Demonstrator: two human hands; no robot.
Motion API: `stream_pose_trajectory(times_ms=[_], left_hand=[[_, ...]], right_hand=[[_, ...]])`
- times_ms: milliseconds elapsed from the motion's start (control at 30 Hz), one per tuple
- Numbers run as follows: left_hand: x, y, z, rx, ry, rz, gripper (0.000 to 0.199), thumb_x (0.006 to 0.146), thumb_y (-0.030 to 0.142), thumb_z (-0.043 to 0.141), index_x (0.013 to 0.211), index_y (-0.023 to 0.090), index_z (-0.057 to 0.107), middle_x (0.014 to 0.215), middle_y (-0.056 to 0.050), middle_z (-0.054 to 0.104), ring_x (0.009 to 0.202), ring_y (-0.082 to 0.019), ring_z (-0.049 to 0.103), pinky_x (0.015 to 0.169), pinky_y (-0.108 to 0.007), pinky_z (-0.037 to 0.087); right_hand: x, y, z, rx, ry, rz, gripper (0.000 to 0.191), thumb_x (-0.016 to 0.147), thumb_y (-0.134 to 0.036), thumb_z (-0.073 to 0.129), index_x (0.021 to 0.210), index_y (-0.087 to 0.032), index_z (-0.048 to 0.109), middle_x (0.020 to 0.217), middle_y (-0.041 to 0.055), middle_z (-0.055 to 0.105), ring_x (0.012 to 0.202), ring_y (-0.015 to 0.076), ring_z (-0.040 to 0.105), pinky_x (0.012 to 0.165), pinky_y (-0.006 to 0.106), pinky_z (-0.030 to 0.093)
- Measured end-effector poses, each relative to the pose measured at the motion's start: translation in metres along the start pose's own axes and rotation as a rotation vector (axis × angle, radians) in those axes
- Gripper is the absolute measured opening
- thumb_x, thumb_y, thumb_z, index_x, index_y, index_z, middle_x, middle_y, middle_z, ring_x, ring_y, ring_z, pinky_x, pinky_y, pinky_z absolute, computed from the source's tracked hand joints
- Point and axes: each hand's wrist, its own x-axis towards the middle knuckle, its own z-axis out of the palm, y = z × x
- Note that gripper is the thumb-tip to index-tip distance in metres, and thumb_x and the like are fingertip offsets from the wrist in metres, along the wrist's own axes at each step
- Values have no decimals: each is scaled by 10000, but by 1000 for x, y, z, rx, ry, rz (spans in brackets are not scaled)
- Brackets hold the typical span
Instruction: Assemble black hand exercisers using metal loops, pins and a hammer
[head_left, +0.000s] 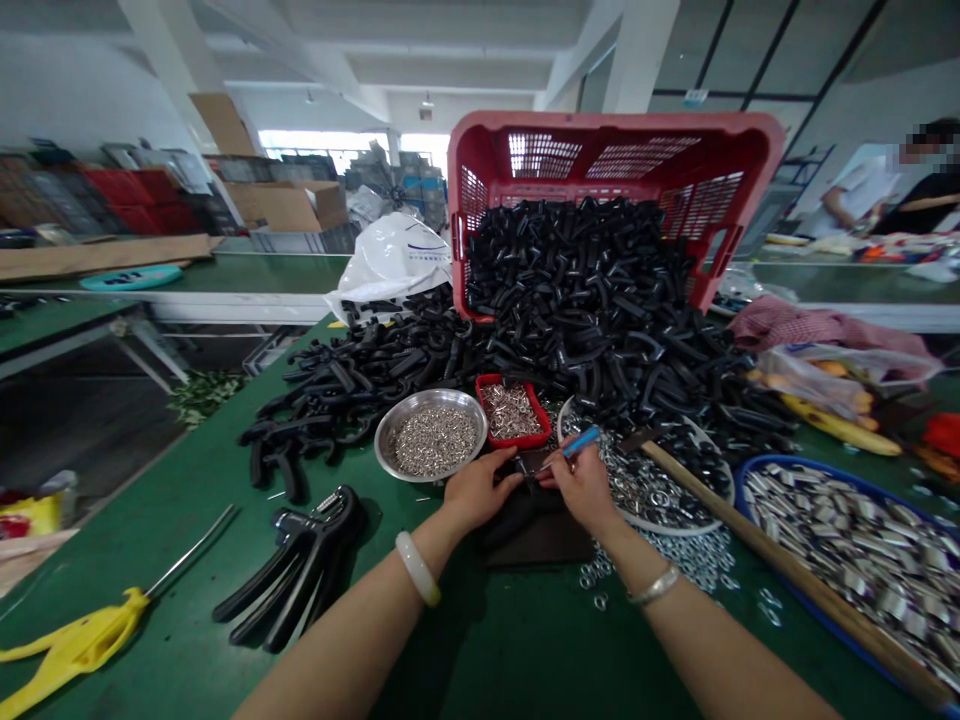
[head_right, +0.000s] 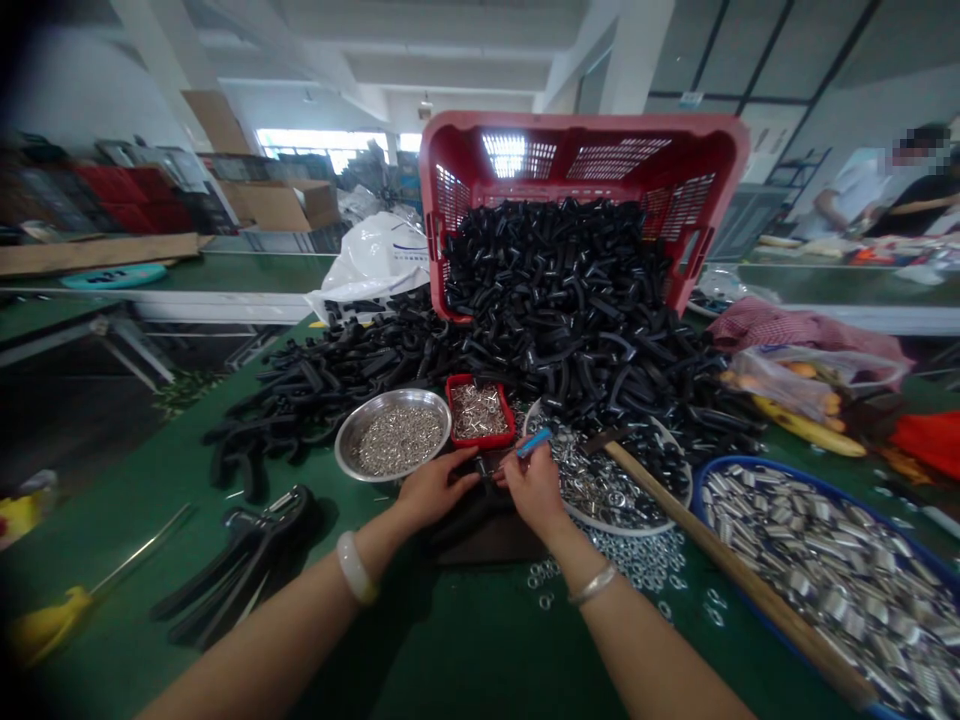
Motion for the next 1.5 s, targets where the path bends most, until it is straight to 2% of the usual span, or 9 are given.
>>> stream_pose_trajectory(times_ms=[200,500,800,933,1033,1100,1167,1333,1500], left_hand=[[0,-3,2,7,15,31,475,788,464,443,1240,322,413,1220,25,524,895,-159,584,787,-273,442],[-1,-1,0,7,15,39,472,796,451,443,1245,308,414,1248,31,499,997,-168,548,870,-281,414],[-3,-2,3,2,44,38,465,800,449,445,1236,291,430,1253,24,496,1019,-173,540,872,-283,416],[-2,-4,7,-6,73,70,452,810,418,438,1235,265,435,1256,13,493,1061,-171,515,902,-284,399],[0,-5,9,-2,83,95,432,820,386,428,1229,248,446,1252,4,498,1081,-166,501,925,-282,381],[1,-5,8,4,75,91,425,823,374,425,1228,250,447,1243,4,507,1069,-165,510,917,-282,388],[1,-4,7,9,62,78,427,822,378,424,1230,256,443,1232,7,517,1048,-165,524,904,-279,398],[1,-4,6,27,43,53,447,817,429,414,1240,286,425,1245,22,504,1043,-167,526,890,-281,407],[0,-3,5,50,45,35,442,818,433,407,1241,303,419,1242,28,506,1043,-168,525,892,-287,404]], right_hand=[[-4,2,3,135,112,2,207,747,-298,505,841,-225,336,684,-12,535,548,175,612,503,339,556],[-7,9,5,179,134,-20,194,769,-314,495,855,-229,344,714,-8,547,565,170,619,527,345,555],[-8,1,7,-264,75,-206,172,723,-259,497,840,-189,391,727,62,574,631,208,622,619,373,531],[-2,-2,13,1,136,0,227,723,-250,481,883,-215,323,726,23,571,590,177,624,511,314,539],[0,-7,13,219,-32,207,241,717,-248,483,863,-228,292,639,-48,565,525,144,622,462,267,523],[-2,-9,11,270,-242,261,250,715,-273,507,859,-221,309,606,-65,573,516,135,626,469,248,515],[-5,-9,6,299,-329,259,281,713,-317,535,871,-216,325,620,-59,589,548,142,638,475,242,513],[-12,4,-11,201,27,102,366,692,-409,582,899,-207,357,697,-9,598,631,177,644,420,239,511],[-15,6,-14,152,32,-9,342,716,-430,566,903,-205,388,753,14,606,672,185,643,512,303,552]])
